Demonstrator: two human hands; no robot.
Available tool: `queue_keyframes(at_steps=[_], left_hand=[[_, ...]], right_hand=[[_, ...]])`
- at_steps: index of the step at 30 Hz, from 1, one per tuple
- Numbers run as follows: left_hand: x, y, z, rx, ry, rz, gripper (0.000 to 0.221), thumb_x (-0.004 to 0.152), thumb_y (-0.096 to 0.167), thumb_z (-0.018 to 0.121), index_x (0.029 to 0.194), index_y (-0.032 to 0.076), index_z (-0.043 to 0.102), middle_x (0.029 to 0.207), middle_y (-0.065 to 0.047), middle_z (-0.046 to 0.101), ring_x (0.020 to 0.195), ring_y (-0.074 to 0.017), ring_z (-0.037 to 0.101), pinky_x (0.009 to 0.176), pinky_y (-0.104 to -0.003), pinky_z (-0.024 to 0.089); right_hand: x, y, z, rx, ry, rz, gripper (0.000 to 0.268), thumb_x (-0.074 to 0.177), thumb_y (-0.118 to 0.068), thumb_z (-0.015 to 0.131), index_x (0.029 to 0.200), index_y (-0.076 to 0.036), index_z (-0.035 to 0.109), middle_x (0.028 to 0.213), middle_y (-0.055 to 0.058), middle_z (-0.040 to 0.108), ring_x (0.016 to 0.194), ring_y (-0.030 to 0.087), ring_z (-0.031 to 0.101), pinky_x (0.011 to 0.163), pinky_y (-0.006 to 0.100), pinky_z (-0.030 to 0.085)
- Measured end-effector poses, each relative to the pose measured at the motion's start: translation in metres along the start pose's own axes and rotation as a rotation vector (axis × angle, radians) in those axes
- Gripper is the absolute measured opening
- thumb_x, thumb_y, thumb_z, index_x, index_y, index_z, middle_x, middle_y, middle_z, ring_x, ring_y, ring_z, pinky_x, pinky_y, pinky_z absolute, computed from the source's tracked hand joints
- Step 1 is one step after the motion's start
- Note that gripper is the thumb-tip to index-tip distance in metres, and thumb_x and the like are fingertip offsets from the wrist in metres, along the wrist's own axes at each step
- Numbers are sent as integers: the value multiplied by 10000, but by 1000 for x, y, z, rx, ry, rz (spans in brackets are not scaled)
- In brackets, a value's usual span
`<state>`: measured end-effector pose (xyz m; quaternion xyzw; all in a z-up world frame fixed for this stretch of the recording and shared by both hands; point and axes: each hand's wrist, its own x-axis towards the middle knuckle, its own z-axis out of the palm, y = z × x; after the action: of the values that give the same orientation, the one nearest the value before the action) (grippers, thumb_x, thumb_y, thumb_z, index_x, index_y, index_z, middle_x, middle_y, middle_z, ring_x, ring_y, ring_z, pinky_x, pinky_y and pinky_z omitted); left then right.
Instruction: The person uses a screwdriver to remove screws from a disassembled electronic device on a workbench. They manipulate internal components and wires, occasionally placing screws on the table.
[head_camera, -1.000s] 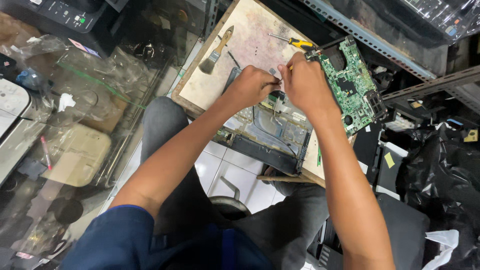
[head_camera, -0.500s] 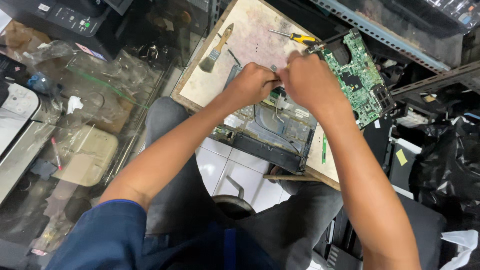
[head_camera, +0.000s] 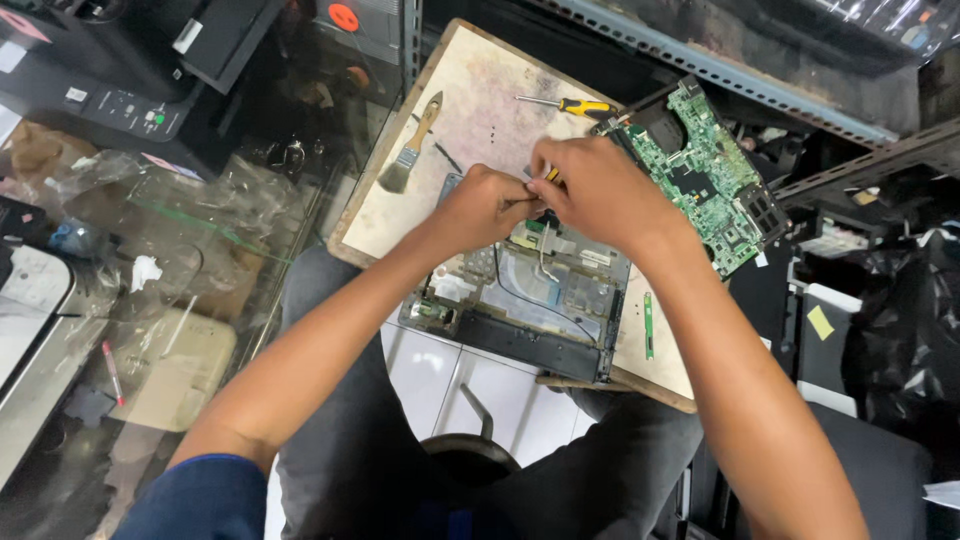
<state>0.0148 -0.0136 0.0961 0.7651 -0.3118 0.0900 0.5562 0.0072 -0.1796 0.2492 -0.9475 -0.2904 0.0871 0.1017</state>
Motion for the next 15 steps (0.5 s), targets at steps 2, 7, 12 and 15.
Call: queue_keyframes(at_steps=[2, 7, 12, 15], left_hand=[[-1, -20, 2, 19, -14, 1, 180, 907, 76, 737, 740, 138, 712, 597, -79, 653, 627, -248, 695, 602, -356, 529], [-2, -15, 3, 50, 41, 25, 153, 914, 73, 754, 789, 161, 748, 639, -101, 677, 653, -291, 715, 594, -358, 552], [3, 6, -7, -37, -43, 35, 154, 935, -19, 673, 911, 88, 782, 745, -191, 737, 736, -367, 750, 619, -386, 558], [3, 10, -5, -39, 83, 57, 76, 902, -14, 769, 948, 34, 806, 742, -176, 765, 691, -354, 756, 598, -361, 588]], right_hand=[[2, 9, 15, -56, 29, 5, 192, 1064, -226, 604, 1096, -64, 702, 992, 248, 771, 987, 538, 738, 848, 635, 597], [-3, 10, 21, -190, 65, 113, 276, 1141, -382, 486, 1071, -165, 643, 892, 160, 741, 847, 476, 754, 788, 583, 611], [3, 18, 19, 30, -29, 132, 185, 1084, -269, 557, 1103, -100, 629, 941, 247, 774, 954, 546, 739, 794, 640, 606], [3, 22, 32, -136, 74, 278, 373, 1122, -443, 551, 1033, -86, 611, 841, 276, 728, 845, 549, 748, 738, 621, 611]])
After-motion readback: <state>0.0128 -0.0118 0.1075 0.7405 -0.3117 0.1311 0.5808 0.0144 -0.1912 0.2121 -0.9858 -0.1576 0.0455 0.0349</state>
